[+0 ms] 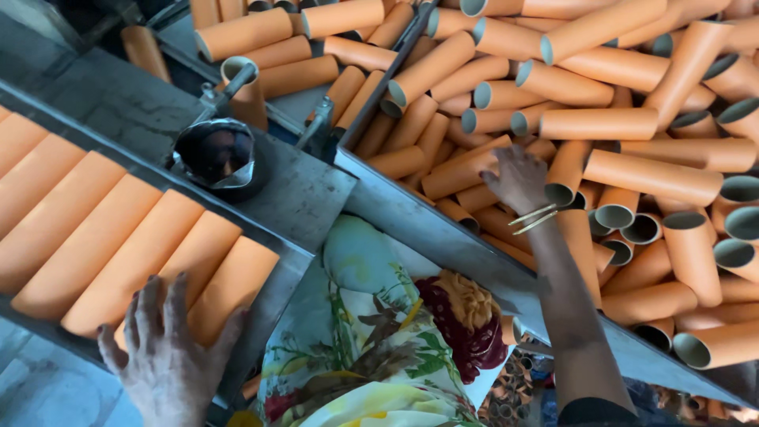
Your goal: The person repeatedly picks orange cylindrical tubes from a large bin and places them onto a moving conveyor belt. The person handles the tubes one at a time, orienting them before placing them in a row on the belt.
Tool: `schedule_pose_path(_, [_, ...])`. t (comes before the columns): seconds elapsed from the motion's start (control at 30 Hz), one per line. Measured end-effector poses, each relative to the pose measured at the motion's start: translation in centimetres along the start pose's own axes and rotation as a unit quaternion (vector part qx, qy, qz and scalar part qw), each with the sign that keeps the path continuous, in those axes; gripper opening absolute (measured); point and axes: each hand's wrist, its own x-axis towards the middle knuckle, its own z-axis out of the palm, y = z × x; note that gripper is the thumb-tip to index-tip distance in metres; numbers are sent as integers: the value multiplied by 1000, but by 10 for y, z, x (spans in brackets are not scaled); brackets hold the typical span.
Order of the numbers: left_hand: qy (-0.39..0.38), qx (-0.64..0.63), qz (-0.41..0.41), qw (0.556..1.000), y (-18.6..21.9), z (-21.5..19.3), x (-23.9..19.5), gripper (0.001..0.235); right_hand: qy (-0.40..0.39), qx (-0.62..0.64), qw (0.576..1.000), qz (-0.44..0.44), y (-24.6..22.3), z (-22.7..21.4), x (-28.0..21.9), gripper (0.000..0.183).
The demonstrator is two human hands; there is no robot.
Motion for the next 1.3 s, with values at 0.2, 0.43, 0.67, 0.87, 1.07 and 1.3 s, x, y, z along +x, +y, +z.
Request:
schedule_pose_path(0.2, [24, 16, -5, 1000, -14, 16, -5, 81, 12, 49, 999, 12, 38, 61, 4, 86])
schedule_pose_path(0.43, [43, 5, 4, 999, -24, 25, -8, 73, 141, 352, 925, -23, 19, 40, -1, 47])
schedule_pose_path(0.67, [22, -75, 54, 995, 16, -3, -10, 77, 326, 251, 904, -119, -65, -67, -61, 42])
schedule_pose_path(0.87, [47, -197, 169, 965, 78, -26, -3, 88, 388, 291, 826, -289, -120, -111, -137, 19])
schedule_pose_path(1.07, [18, -223, 259, 940, 99, -22, 8, 100, 214, 481, 695, -490, -176, -91, -170, 22])
schedule_pose_path(1.3, [-29, -24, 97, 995, 53, -17, 7, 96, 219, 192, 925, -242, -90, -46, -90, 46])
